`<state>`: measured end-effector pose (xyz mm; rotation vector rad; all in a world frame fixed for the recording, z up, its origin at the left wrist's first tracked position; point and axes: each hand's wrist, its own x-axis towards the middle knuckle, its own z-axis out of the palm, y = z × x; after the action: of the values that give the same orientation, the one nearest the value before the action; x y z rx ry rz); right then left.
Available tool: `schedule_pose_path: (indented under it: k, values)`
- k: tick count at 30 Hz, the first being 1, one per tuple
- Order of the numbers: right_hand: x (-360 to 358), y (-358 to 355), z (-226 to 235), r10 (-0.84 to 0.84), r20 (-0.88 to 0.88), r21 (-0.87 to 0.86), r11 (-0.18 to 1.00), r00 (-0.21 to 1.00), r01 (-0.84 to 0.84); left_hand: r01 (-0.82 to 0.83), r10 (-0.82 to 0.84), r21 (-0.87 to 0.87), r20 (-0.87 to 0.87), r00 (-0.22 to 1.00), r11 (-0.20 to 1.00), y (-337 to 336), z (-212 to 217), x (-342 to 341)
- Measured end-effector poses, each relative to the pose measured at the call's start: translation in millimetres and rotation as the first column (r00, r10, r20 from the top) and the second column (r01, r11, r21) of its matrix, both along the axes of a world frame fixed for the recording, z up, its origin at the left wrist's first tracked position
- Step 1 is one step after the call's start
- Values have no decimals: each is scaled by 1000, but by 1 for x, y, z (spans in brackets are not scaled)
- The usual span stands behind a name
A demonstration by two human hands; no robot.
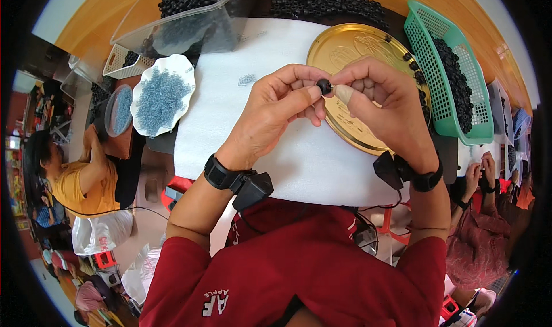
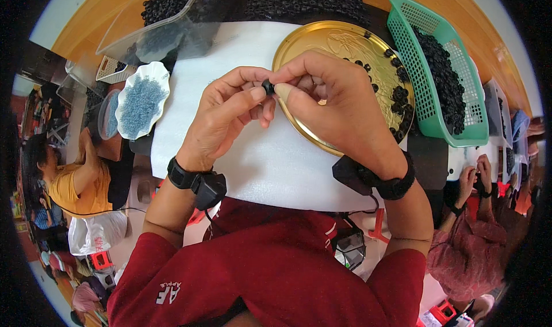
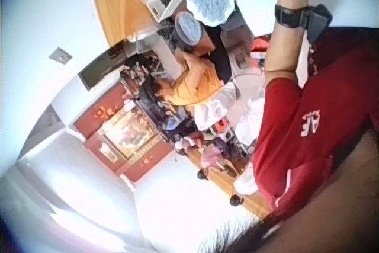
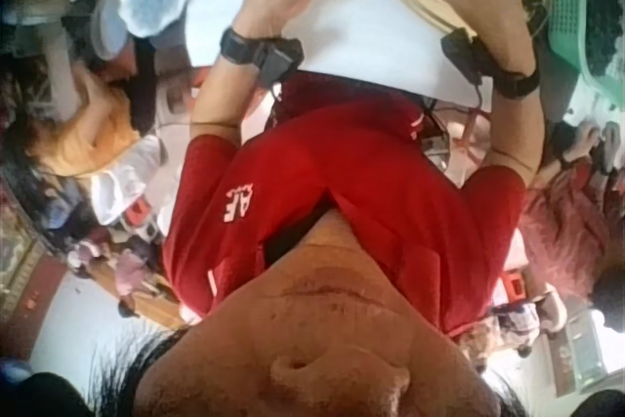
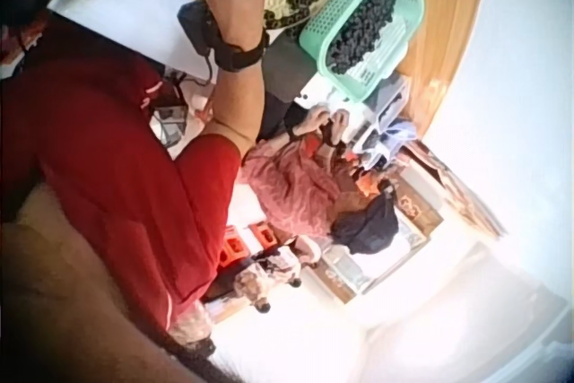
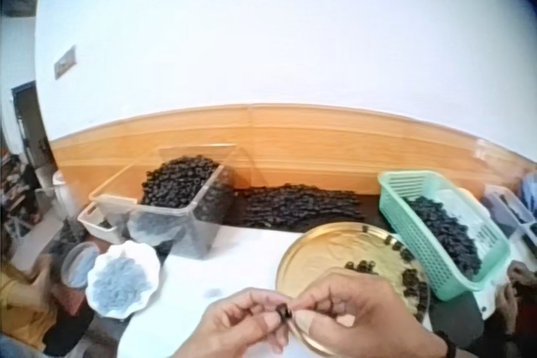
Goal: Sorting small black plastic components and placing them into a gold tray.
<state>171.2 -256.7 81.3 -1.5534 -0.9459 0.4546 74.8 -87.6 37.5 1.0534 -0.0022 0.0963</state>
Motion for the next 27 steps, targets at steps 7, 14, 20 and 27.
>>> schedule_pose_path:
  k: [7, 14, 20, 27]
  values:
    - [15, -7, 12, 42, -72, -21, 999, 996, -44, -1, -4, 167, 34, 999, 986, -5, 10, 19]
    - [47, -17, 23, 116, -154, -76, 989, 981, -129, 79, -97, 125, 149, 984, 989, 1, 22, 42]
    - [75, -27, 2, 114, -393, -183, 963, 913, -199, 209, -227, 192, 75, 971, 959, -1, 5, 50]
    - [113, -62, -15, -233, 117, -350, 900, 965, 260, 414, -411, 79, -50, 910, 907, -9, -12, 48]
